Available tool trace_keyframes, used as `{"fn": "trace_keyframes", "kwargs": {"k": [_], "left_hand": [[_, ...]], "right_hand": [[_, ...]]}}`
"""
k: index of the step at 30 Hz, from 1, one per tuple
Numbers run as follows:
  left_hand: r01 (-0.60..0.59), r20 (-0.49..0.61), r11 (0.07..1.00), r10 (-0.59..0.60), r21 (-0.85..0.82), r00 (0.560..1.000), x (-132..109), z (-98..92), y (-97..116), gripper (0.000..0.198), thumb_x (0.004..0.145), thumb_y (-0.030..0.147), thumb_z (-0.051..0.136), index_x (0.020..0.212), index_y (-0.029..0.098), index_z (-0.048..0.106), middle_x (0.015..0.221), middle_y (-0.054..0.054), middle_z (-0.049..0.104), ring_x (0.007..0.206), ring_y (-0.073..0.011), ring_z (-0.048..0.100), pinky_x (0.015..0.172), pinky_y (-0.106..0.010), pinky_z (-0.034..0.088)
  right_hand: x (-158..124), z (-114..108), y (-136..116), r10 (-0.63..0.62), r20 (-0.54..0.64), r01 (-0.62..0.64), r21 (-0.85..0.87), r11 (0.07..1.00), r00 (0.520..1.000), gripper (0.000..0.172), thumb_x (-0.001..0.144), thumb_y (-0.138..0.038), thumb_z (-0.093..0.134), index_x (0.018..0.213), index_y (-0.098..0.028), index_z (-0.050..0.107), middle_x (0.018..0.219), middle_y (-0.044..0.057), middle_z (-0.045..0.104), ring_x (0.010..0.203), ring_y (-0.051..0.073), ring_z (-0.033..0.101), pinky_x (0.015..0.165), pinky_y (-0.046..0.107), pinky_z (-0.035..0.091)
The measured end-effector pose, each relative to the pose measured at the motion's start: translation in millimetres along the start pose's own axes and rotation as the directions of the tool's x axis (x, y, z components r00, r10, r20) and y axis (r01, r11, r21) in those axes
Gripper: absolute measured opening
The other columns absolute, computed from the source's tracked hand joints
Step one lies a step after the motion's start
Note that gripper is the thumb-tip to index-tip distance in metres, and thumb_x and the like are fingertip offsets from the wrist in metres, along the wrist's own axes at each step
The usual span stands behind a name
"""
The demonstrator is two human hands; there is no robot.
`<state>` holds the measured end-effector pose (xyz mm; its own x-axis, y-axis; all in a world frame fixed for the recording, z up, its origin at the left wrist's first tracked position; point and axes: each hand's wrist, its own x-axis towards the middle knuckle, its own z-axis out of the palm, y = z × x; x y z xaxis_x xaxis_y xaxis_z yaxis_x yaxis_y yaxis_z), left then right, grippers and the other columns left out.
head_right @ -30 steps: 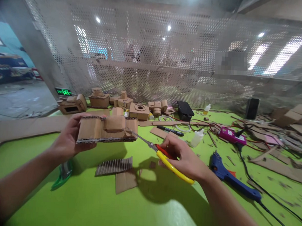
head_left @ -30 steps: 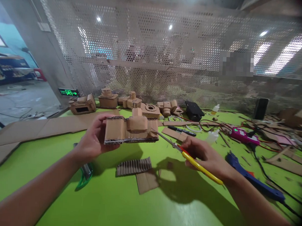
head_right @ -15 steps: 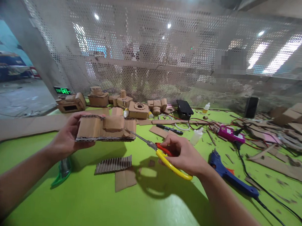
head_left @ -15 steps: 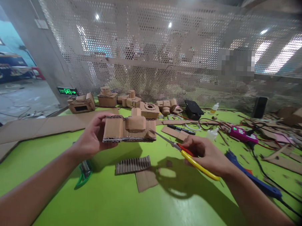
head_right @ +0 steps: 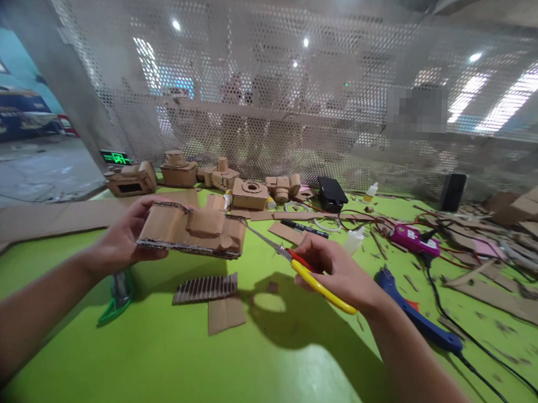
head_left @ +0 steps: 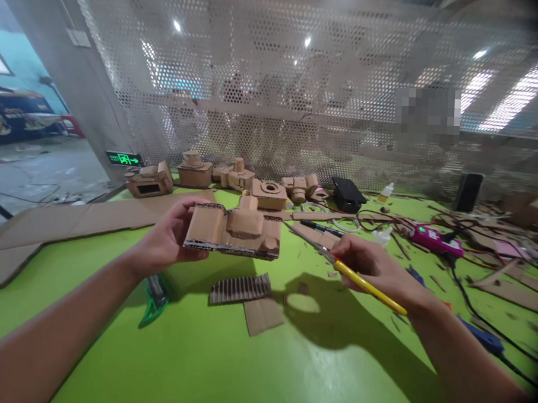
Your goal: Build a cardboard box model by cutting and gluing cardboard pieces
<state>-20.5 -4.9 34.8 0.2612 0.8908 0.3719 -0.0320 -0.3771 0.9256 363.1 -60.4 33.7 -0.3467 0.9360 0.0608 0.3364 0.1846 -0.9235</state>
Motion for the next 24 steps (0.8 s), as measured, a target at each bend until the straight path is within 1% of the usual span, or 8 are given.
{"fn": "trace_keyframes", "kwargs": {"k": [3, 6, 9, 11, 16, 18, 20, 24], "left_hand": [[0.015, 0.042, 1.0, -0.015, 0.011, 0.999, 1, -3.2, -2, 0.071, 0.052, 0.0, 0.082, 0.115, 0.025, 0.059, 0.108, -0.002, 0.071, 0.094, -0.0239, 0.07, 0.071, -0.033, 0.062], [0.016, 0.068, 1.0, -0.016, -0.001, 0.998, 1, -4.0, -2, 0.072, 0.049, -0.002, 0.081, 0.114, 0.022, 0.06, 0.112, -0.004, 0.071, 0.102, -0.0253, 0.069, 0.076, -0.035, 0.062], [0.02, 0.081, 1.0, -0.02, 0.0, 0.996, 0, -1.1, 4, 0.068, 0.049, -0.003, 0.08, 0.111, 0.019, 0.062, 0.117, -0.006, 0.07, 0.113, -0.0271, 0.066, 0.085, -0.038, 0.06], [0.03, 0.09, 0.999, -0.032, 0.015, 0.995, 0, 1.7, 10, 0.064, 0.049, -0.003, 0.08, 0.108, 0.016, 0.064, 0.119, -0.008, 0.071, 0.116, -0.0288, 0.065, 0.09, -0.041, 0.059], [0.019, 0.153, 0.997, -0.031, 0.078, 0.988, 2, 1.8, 20, 0.059, 0.049, 0.004, 0.083, 0.105, 0.016, 0.067, 0.12, -0.009, 0.072, 0.119, -0.0313, 0.064, 0.1, -0.05, 0.053], [-0.005, 0.189, 0.996, -0.011, 0.088, 0.982, 2, -1.5, 19, 0.06, 0.052, 0.006, 0.083, 0.108, 0.015, 0.066, 0.122, -0.009, 0.071, 0.119, -0.0308, 0.064, 0.101, -0.049, 0.052], [-0.036, 0.23, 0.996, 0.018, 0.078, 0.973, 1, -5.4, 16, 0.06, 0.056, 0.005, 0.082, 0.113, 0.014, 0.064, 0.124, -0.01, 0.07, 0.119, -0.0293, 0.064, 0.101, -0.046, 0.052], [-0.104, 0.291, 0.992, 0.08, 0.068, 0.953, 1, -13.7, 7, 0.058, 0.064, 0.002, 0.077, 0.119, 0.014, 0.063, 0.127, -0.008, 0.067, 0.123, -0.0261, 0.061, 0.102, -0.041, 0.051]], "right_hand": [[-2, -1, -1, -0.003, 0.053, 0.011, -0.149, 0.989, 0.999, 0.037, 0.075, -0.047, 0.078, 0.095, -0.02, 0.061, 0.084, 0.003, 0.06, 0.071, 0.016, 0.053, 0.059, 0.027, 0.043], [-3, 1, -2, -0.008, 0.088, 0.03, -0.257, 0.966, 0.996, 0.032, 0.078, -0.044, 0.075, 0.095, -0.021, 0.061, 0.084, 0.003, 0.058, 0.068, 0.015, 0.049, 0.057, 0.027, 0.039], [-2, 3, -4, -0.029, 0.125, 0.064, -0.285, 0.956, 0.992, 0.029, 0.077, -0.041, 0.077, 0.092, -0.021, 0.062, 0.077, 0.0, 0.053, 0.063, 0.013, 0.043, 0.054, 0.027, 0.036], [-2, 3, -5, -0.038, 0.137, 0.077, -0.29, 0.954, 0.99, 0.028, 0.075, -0.039, 0.078, 0.09, -0.021, 0.063, 0.075, -0.001, 0.051, 0.061, 0.013, 0.043, 0.054, 0.027, 0.036], [-3, 4, -8, -0.052, 0.17, 0.112, -0.366, 0.924, 0.984, 0.024, 0.078, -0.038, 0.074, 0.093, -0.021, 0.064, 0.083, 0.003, 0.057, 0.063, 0.014, 0.047, 0.055, 0.029, 0.039], [-3, 5, -9, -0.061, 0.175, 0.126, -0.392, 0.911, 0.983, 0.024, 0.078, -0.038, 0.073, 0.093, -0.02, 0.065, 0.087, 0.005, 0.061, 0.063, 0.014, 0.049, 0.055, 0.028, 0.04], [-3, 6, -11, -0.07, 0.17, 0.134, -0.4, 0.907, 0.983, 0.024, 0.077, -0.037, 0.074, 0.091, -0.02, 0.067, 0.085, 0.005, 0.062, 0.063, 0.014, 0.05, 0.054, 0.028, 0.041], [-2, 8, -11, -0.06, 0.165, 0.118, -0.372, 0.921, 0.984, 0.024, 0.076, -0.038, 0.074, 0.089, -0.019, 0.067, 0.085, 0.006, 0.063, 0.06, 0.013, 0.048, 0.052, 0.028, 0.042]]}}
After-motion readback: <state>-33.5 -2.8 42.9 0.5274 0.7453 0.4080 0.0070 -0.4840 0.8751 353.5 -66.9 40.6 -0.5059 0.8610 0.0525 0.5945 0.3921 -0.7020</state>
